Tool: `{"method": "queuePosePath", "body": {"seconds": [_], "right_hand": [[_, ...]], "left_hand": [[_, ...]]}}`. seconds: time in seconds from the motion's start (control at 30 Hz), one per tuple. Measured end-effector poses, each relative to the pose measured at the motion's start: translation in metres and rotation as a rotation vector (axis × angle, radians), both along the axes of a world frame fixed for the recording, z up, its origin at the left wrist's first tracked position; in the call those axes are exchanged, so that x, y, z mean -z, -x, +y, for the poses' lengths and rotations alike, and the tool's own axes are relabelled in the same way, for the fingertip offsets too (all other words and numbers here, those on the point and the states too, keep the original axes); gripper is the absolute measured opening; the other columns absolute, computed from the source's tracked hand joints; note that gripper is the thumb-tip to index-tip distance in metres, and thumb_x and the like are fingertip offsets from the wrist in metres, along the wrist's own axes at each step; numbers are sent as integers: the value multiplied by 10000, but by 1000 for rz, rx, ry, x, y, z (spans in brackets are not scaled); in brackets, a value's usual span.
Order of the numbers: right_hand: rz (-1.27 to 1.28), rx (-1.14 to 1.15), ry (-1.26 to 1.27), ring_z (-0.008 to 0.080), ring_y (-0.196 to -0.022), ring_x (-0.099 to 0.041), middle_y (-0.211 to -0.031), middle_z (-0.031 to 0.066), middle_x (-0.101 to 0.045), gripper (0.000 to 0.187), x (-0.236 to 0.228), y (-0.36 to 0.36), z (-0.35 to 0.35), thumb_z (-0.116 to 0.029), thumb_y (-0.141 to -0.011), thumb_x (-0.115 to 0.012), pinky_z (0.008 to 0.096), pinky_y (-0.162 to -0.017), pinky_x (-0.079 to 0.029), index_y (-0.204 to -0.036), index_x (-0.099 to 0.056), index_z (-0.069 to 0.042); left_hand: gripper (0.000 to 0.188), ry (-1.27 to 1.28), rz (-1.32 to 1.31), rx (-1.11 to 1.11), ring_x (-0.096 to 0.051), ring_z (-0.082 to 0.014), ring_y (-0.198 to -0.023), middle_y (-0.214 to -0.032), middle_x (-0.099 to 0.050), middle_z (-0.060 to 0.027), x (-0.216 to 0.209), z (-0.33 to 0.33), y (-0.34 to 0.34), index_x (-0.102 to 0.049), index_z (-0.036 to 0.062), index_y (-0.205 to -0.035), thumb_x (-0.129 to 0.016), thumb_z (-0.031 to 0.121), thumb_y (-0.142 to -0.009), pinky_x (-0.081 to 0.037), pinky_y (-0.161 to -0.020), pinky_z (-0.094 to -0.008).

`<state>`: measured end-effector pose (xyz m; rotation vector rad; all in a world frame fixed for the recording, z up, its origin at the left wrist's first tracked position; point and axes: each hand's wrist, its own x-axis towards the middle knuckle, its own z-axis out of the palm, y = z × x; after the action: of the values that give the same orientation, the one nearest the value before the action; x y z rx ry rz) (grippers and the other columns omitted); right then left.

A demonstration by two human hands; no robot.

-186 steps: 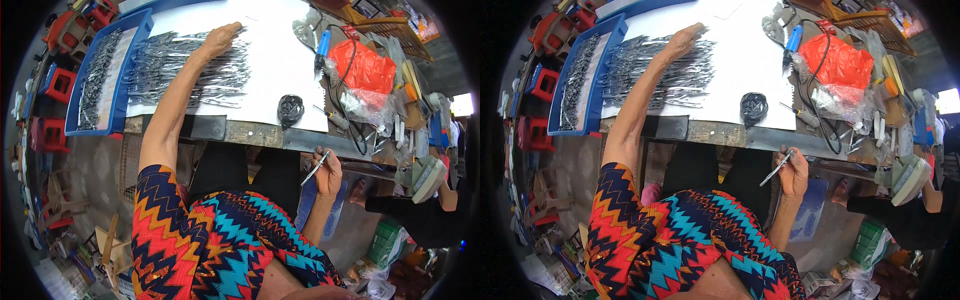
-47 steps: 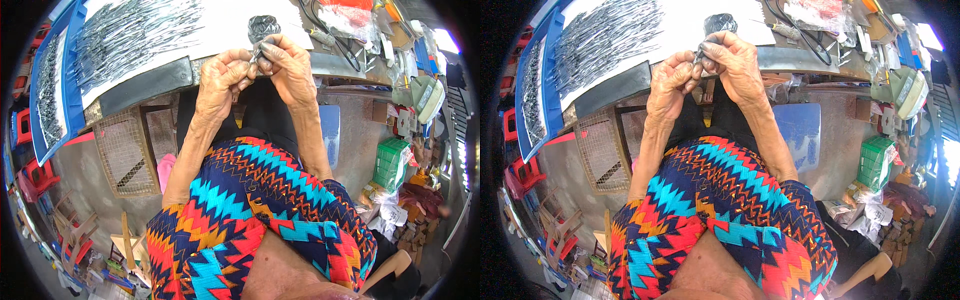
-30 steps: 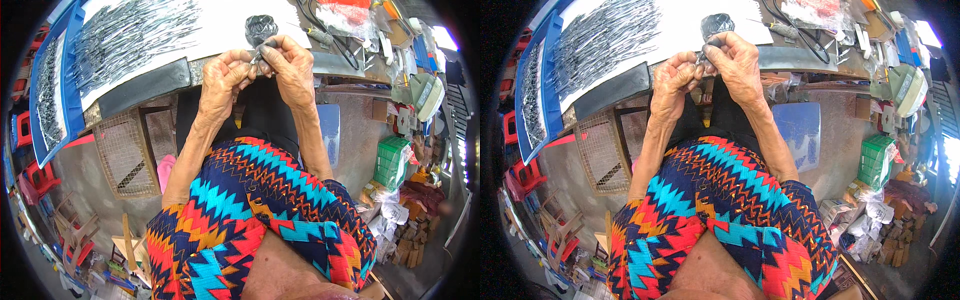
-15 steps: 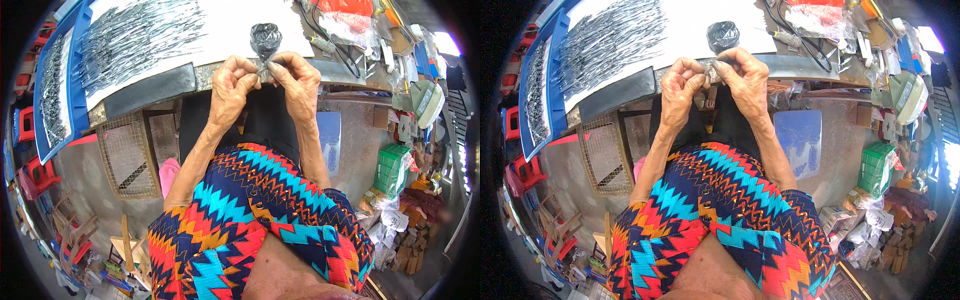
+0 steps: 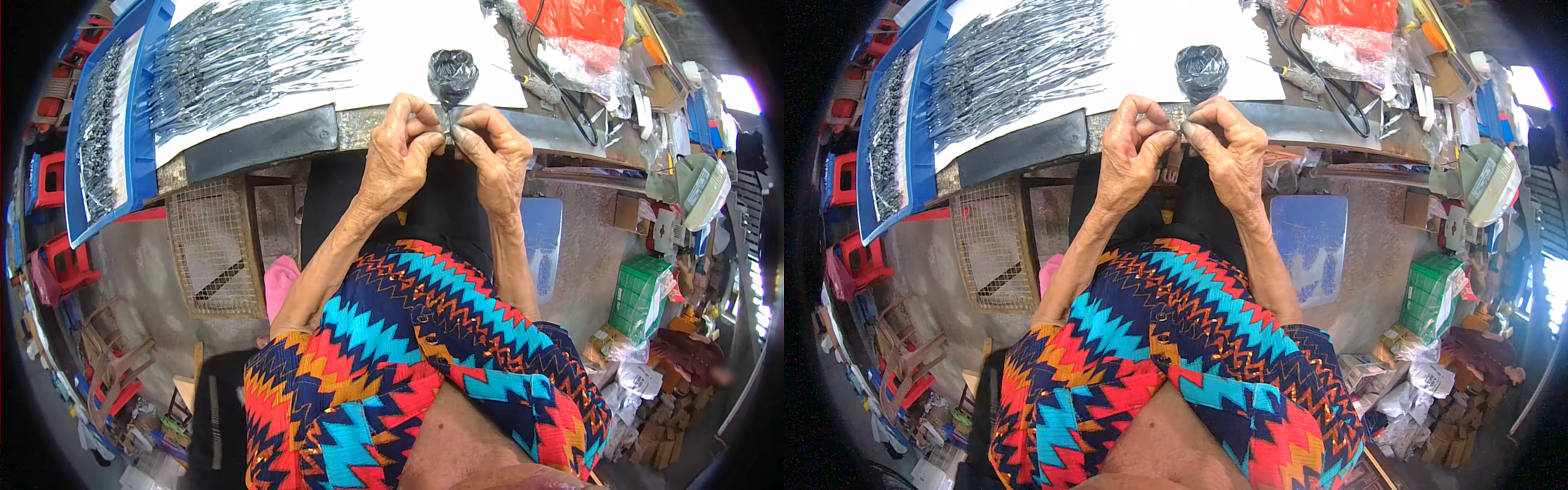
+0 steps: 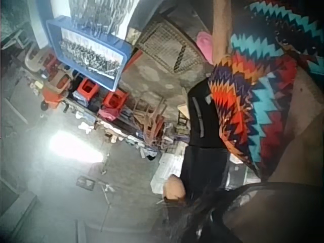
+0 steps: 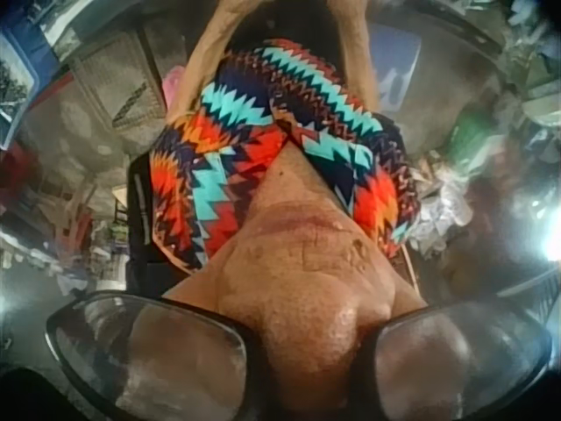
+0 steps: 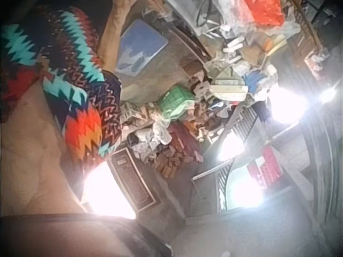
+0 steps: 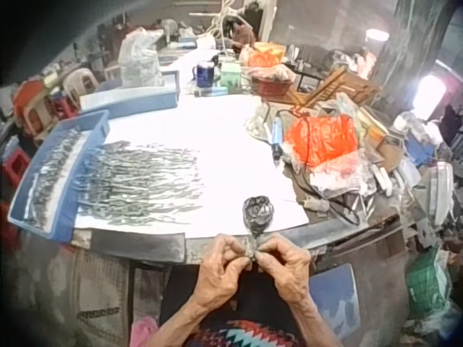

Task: Bundling small metal rods from a tray and wrapping them with small pieces of black plastic film.

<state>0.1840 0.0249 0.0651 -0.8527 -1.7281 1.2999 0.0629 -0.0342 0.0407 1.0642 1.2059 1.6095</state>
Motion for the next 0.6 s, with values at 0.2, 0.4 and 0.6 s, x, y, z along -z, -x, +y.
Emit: {"method": "queuePosePath", "body": {"seconds": [0.2,0.4,0.6], "right_hand": [[-7,-11,166,39,-557,-477,-620,-6,-527,81,-5,-1,5,-72,-795,-583,180,-518,-392,-774,-581,6],[83,6,170,42,-539,-472,-616,-8,-522,152,5,-4,6,-144,-840,-560,175,-483,-381,-809,-576,4],[64,3,193,28,-510,-408,-599,-25,-481,147,9,-2,4,-135,-831,-556,173,-451,-316,-761,-565,-7]], "left_hand": [[164,27,188,-96,-570,-91,-732,-757,-593,-62,-8,-1,2,-420,18,-938,-495,-45,-806,-457,-647,-210],[187,-92,505,-227,-630,-173,-727,-756,-603,-111,-3,4,3,-429,19,-945,-518,-42,-792,-482,-623,-259],[202,-124,577,-228,-642,-219,-718,-748,-608,-126,-3,1,3,-431,24,-945,-524,-44,-780,-485,-603,-279]]}}
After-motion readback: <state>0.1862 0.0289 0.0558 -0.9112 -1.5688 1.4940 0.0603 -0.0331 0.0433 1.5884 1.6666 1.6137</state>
